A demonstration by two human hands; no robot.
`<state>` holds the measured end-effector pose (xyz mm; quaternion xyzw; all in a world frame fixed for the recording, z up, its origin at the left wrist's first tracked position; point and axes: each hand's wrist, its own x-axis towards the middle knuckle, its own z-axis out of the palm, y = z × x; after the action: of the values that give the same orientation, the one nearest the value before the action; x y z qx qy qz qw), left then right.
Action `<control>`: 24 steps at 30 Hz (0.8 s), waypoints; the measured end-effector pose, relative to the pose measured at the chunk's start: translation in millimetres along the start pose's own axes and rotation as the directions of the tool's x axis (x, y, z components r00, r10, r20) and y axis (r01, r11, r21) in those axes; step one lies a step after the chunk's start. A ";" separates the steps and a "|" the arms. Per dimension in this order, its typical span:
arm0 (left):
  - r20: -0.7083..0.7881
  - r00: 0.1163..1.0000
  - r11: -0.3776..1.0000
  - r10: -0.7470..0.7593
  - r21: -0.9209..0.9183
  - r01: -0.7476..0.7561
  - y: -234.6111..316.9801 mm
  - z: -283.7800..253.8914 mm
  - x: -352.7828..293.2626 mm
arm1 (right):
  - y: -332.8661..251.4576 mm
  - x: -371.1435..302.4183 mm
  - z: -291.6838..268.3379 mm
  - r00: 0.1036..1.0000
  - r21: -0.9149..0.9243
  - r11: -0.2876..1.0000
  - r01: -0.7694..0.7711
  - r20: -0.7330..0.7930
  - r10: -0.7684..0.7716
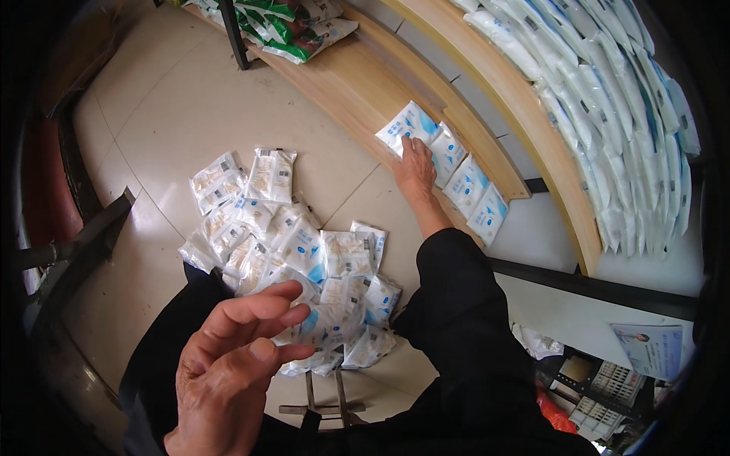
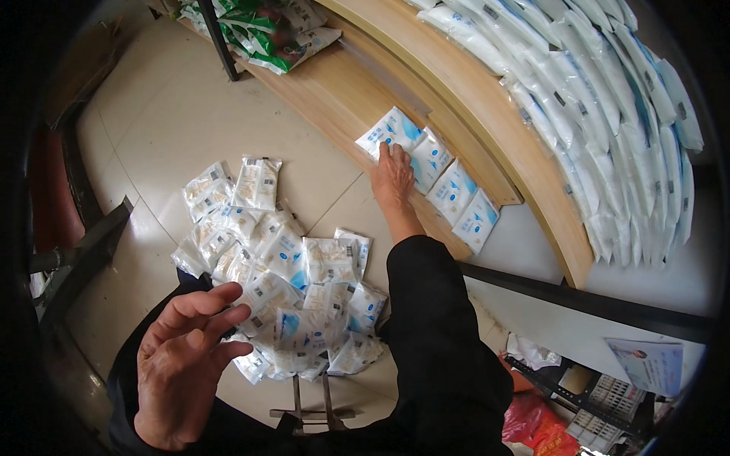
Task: The person sits on a low stool and repeatedly picks up small white packages from a pile on the floor. They inspect each package by turning it over in their hands and then place it on a nearby wooden shelf, arranging them in neat rows.
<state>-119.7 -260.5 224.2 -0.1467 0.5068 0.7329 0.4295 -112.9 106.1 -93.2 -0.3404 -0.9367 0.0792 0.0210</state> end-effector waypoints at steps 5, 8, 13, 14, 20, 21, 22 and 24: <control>0.125 0.991 0.999 -0.040 -0.020 0.043 -3.5 -16.7 7.3 | 2.3 2.7 8.2 0.968 -0.146 0.968 0.204 -0.115 -0.221; -0.034 0.994 0.994 -0.105 0.012 0.105 -11.0 -19.5 11.0 | -3.9 18.1 6.1 0.971 -0.160 0.964 0.212 -0.077 -0.226; -0.065 0.995 0.995 -0.079 0.059 0.083 -6.2 -8.9 13.6 | -3.7 41.4 10.3 0.973 -0.195 0.962 0.192 -0.087 -0.212; -0.072 0.995 0.996 -0.069 0.060 0.073 -5.4 -6.4 14.2 | -2.8 44.9 11.4 0.975 -0.196 0.962 0.189 -0.081 -0.208; -0.093 0.992 0.994 -0.081 0.068 0.088 -7.4 -2.8 16.8 | 6.2 45.9 17.3 0.967 -0.229 0.948 0.221 -0.076 -0.244; -0.092 0.992 0.994 -0.081 0.070 0.087 -7.5 -2.4 17.0 | 7.8 45.4 17.5 0.963 -0.231 0.945 0.232 -0.081 -0.256; -0.091 0.993 0.994 -0.079 0.071 0.086 -7.9 -2.0 16.8 | 9.6 44.9 18.8 0.959 -0.231 0.942 0.243 -0.086 -0.269; -0.081 0.994 0.995 -0.069 0.072 0.075 -8.7 -1.8 16.0 | 12.8 41.4 22.0 0.936 -0.246 0.928 0.279 -0.147 -0.320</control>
<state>-122.7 -253.4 207.6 -0.1771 0.5448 0.6911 0.4407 -138.6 139.4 -117.6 -0.1988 -0.9747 -0.0615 0.0817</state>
